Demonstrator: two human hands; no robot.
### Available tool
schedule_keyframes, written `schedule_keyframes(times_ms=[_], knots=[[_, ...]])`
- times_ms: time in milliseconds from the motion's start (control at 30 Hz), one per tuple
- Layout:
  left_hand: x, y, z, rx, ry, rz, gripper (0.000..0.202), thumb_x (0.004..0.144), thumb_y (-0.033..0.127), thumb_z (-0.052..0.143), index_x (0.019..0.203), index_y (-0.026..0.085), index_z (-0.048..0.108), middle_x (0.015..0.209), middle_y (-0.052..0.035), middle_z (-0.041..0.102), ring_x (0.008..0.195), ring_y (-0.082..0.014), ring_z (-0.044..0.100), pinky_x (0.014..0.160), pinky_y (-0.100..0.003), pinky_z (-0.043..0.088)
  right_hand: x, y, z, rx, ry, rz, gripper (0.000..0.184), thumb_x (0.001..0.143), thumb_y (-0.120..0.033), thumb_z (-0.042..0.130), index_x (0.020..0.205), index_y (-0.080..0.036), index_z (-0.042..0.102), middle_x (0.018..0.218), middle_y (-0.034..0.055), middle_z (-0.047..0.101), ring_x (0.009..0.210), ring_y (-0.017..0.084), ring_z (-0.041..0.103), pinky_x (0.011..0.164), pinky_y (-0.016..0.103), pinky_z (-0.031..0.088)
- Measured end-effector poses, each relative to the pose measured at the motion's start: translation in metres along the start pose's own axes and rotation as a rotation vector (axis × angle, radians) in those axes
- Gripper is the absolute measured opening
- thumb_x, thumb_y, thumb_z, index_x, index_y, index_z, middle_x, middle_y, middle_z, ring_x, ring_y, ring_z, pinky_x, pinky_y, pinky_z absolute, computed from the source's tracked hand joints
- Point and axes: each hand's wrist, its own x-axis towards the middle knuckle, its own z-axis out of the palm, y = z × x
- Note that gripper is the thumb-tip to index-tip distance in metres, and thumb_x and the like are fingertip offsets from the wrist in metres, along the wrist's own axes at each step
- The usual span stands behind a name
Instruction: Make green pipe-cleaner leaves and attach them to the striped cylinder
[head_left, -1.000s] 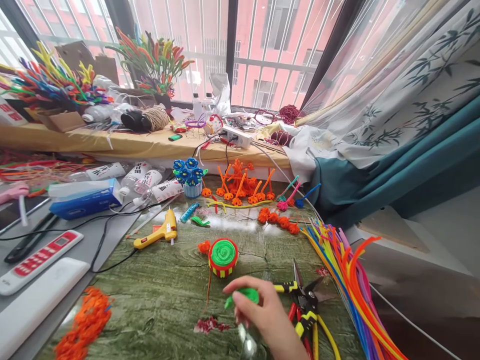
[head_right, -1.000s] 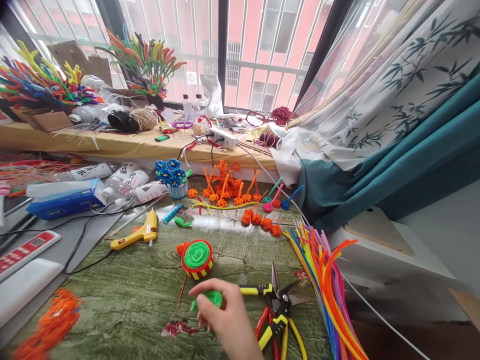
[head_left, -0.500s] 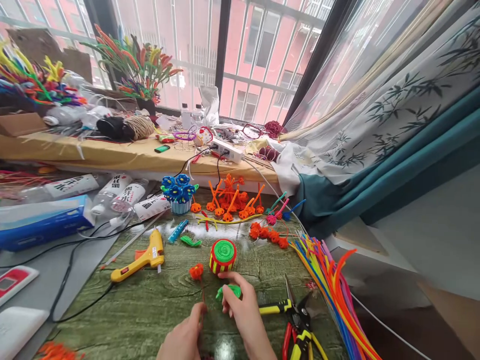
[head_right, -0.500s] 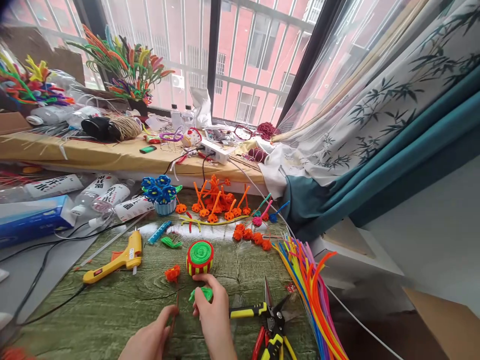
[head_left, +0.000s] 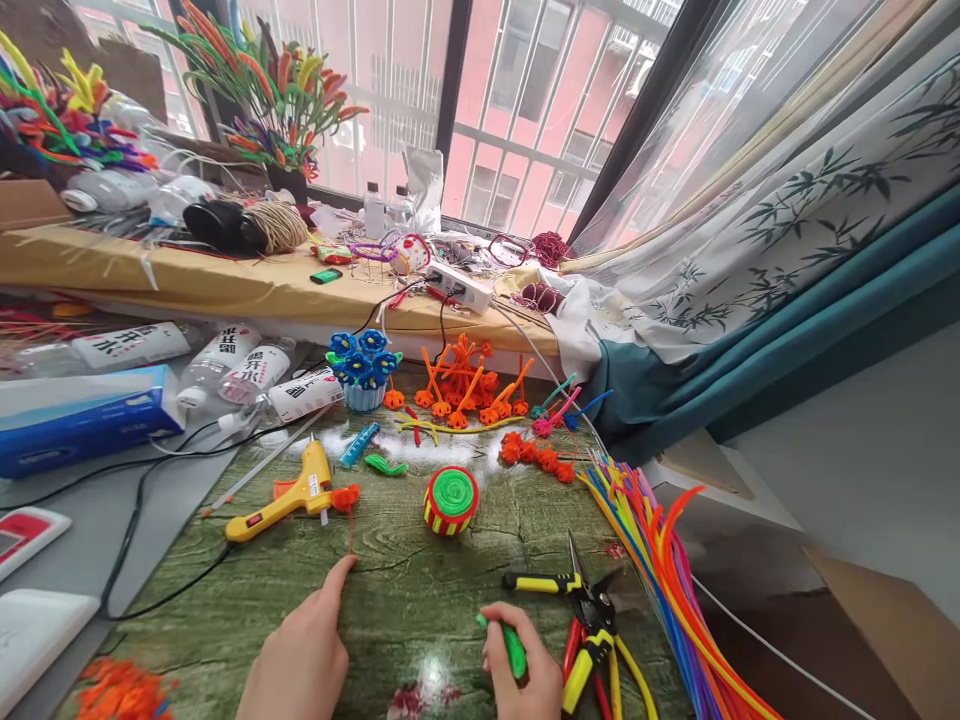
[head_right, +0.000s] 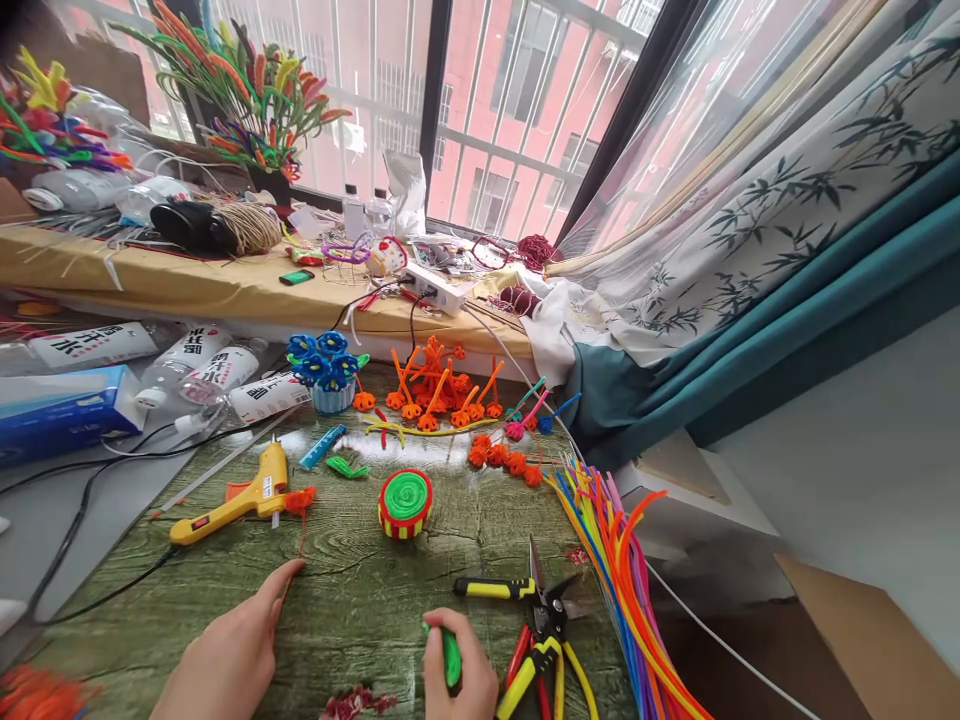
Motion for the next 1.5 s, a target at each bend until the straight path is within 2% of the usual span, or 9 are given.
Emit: schedule_keyframes(times_ms=[267,467,567,767,900,1100,1200,1300,1500], knots=[[-0.01,-0.001,0.005,0.024,0.117,-0.002,0.032,0.094,0.032,0.062,0.122,0.018,0.059,0.109,-0.0061,0.069,0.085,-0.0187,0.07,0.074,-0.038,0.058,0.016,0.008,-0.012,-0.002,0.019,0.003,0.038,0.083,-0.055,0.062,0.081,-0.019,0.075,0.056,-0.0007,0.062,0.047,0.016,0.057,0.048,0.024,0.045],[-0.018,0.009,0.006,-0.04,0.187,0.128,0.036,0.098,0.031,0.039,0.121,0.023,0.065,0.065,0.0014,0.071,0.059,-0.0188,0.07,0.055,-0.028,0.053,0.025,0.009,-0.021,-0.012,0.067,0.013,0.038,0.083,-0.054,0.062,0.082,-0.019,0.076,0.067,0.0033,0.07,0.054,0.018,0.061,0.049,0.024,0.046],[-0.02,0.021,0.007,-0.084,0.187,0.212,0.039,0.094,0.03,0.037,0.117,0.026,0.068,0.06,0.0023,0.07,0.055,-0.0193,0.07,0.053,-0.026,0.052,0.026,0.008,-0.023,-0.006,0.081,0.012,0.036,0.081,-0.054,0.065,0.079,-0.02,0.077,0.071,0.0042,0.073,0.057,0.018,0.063,0.052,0.024,0.047],[-0.034,0.06,0.022,-0.143,0.112,0.344,0.046,0.084,0.009,0.036,0.111,0.026,0.069,0.063,0.0017,0.071,0.057,-0.0182,0.069,0.058,-0.025,0.053,0.027,0.005,-0.037,0.055,0.079,0.042,0.034,0.079,-0.053,0.068,0.078,-0.02,0.077,0.073,0.003,0.073,0.062,0.019,0.065,0.058,0.024,0.048],[-0.043,0.102,0.055,-0.199,0.054,0.392,0.039,0.092,0.011,0.034,0.105,0.027,0.067,0.087,-0.0016,0.08,0.077,-0.0192,0.076,0.068,-0.026,0.054,0.032,0.006,-0.053,0.13,0.087,0.089,0.035,0.076,-0.055,0.071,0.077,-0.02,0.075,0.067,0.001,0.069,0.059,0.018,0.063,0.059,0.024,0.048],[-0.051,0.151,0.097,-0.252,-0.04,0.454,0.037,0.092,0.013,0.035,0.106,0.025,0.067,0.08,-0.0032,0.079,0.074,-0.0238,0.076,0.064,-0.03,0.05,0.04,0.007,-0.072,0.25,0.148,0.169,0.039,0.077,-0.056,0.071,0.085,-0.018,0.075,0.065,0.0008,0.067,0.061,0.018,0.06,0.061,0.027,0.048],[-0.044,0.148,0.082,-0.292,-0.025,0.407,0.035,0.093,0.016,0.035,0.113,0.02,0.063,0.069,-0.003,0.075,0.063,-0.0227,0.072,0.056,-0.029,0.048,0.038,0.002,-0.08,0.306,0.165,0.184,0.038,0.075,-0.054,0.075,0.083,-0.018,0.075,0.062,-0.0001,0.065,0.06,0.017,0.059,0.061,0.025,0.047],[-0.029,0.134,0.043,-0.343,0.059,0.336,0.034,0.094,0.021,0.033,0.116,0.013,0.058,0.063,-0.0016,0.068,0.054,-0.0207,0.066,0.053,-0.028,0.047,0.036,-0.012,-0.077,0.368,0.158,0.191,0.034,0.074,-0.051,0.077,0.08,-0.017,0.075,0.057,-0.0007,0.063,0.055,0.015,0.056,0.056,0.024,0.045],[0.007,0.135,-0.03,-0.508,0.211,0.395,0.037,0.095,0.037,0.036,0.119,0.016,0.054,0.073,-0.0008,0.068,0.074,-0.0199,0.067,0.07,-0.028,0.05,0.077,-0.071,-0.017,0.613,0.031,0.105,0.032,0.077,-0.048,0.073,0.088,-0.017,0.069,0.068,0.0007,0.063,0.06,0.017,0.059,0.057,0.028,0.049]])
